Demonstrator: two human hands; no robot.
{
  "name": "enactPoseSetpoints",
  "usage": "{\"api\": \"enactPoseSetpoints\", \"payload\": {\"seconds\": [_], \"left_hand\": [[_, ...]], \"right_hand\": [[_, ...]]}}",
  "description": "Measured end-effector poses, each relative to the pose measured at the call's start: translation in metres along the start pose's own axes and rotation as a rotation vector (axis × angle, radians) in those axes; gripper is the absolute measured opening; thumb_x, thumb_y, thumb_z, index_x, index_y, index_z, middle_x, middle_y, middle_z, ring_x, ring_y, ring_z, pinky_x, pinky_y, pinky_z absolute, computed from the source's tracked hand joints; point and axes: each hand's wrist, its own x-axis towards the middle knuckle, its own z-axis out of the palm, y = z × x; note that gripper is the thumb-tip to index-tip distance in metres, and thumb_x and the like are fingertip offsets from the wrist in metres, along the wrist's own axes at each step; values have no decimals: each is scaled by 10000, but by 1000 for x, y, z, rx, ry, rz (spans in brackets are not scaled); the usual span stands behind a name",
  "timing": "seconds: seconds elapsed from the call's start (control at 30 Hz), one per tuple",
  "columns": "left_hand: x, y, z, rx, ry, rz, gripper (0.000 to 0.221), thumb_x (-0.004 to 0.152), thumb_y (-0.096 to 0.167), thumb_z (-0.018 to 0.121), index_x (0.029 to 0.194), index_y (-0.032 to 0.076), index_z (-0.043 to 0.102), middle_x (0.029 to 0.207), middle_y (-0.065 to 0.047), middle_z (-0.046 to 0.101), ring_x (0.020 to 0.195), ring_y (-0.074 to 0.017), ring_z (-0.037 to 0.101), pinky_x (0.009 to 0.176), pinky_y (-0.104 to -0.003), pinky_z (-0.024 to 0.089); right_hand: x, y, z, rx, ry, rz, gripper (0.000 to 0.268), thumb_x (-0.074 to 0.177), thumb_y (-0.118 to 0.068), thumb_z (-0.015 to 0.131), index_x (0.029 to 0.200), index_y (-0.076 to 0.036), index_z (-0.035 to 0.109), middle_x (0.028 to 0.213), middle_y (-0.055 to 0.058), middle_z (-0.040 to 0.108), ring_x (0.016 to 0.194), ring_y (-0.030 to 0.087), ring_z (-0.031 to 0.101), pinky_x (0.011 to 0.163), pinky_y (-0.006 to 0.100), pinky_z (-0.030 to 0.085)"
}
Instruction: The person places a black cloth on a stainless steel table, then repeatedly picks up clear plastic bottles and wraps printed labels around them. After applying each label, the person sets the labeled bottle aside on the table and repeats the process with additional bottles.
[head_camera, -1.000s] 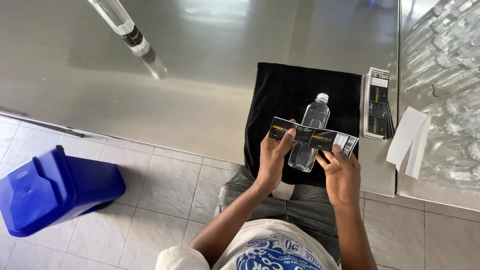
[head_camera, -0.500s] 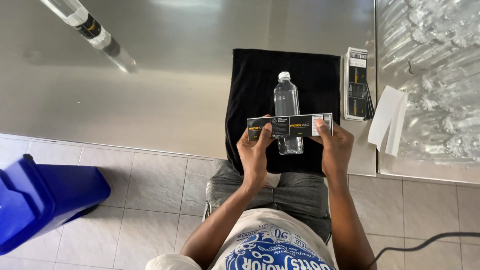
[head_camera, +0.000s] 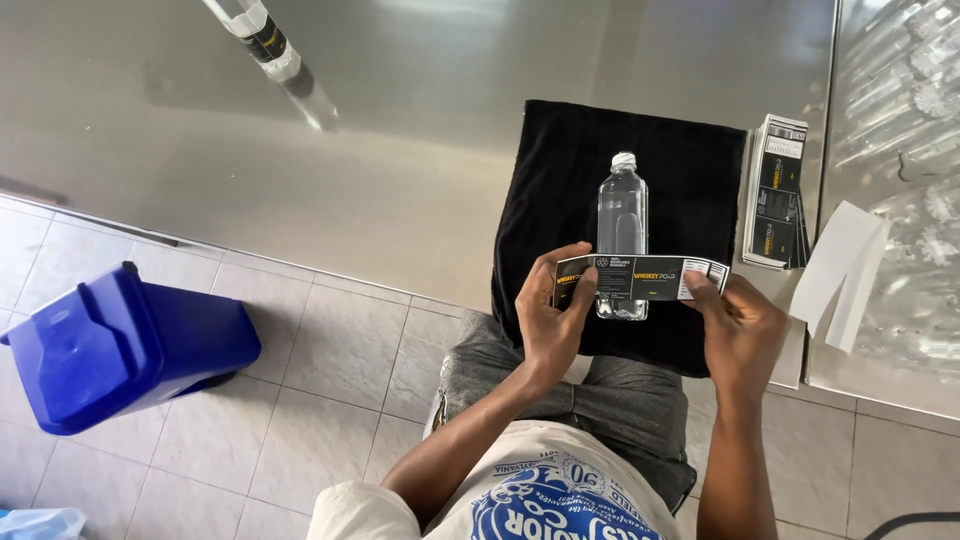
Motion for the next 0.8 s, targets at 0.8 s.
{"api": "enactPoseSetpoints", "payload": {"seconds": [0.8], "left_hand": [[8,25,4,-242,7,-397,187,1016,141,765,1151,18,803,1015,-61,795,886,-88,682,855,-310,620]], "right_hand": [[5,8,19,612,-30,318,289,1039,-218,819,989,62,771,913,174,764,903,230,768,795,477,710]]}}
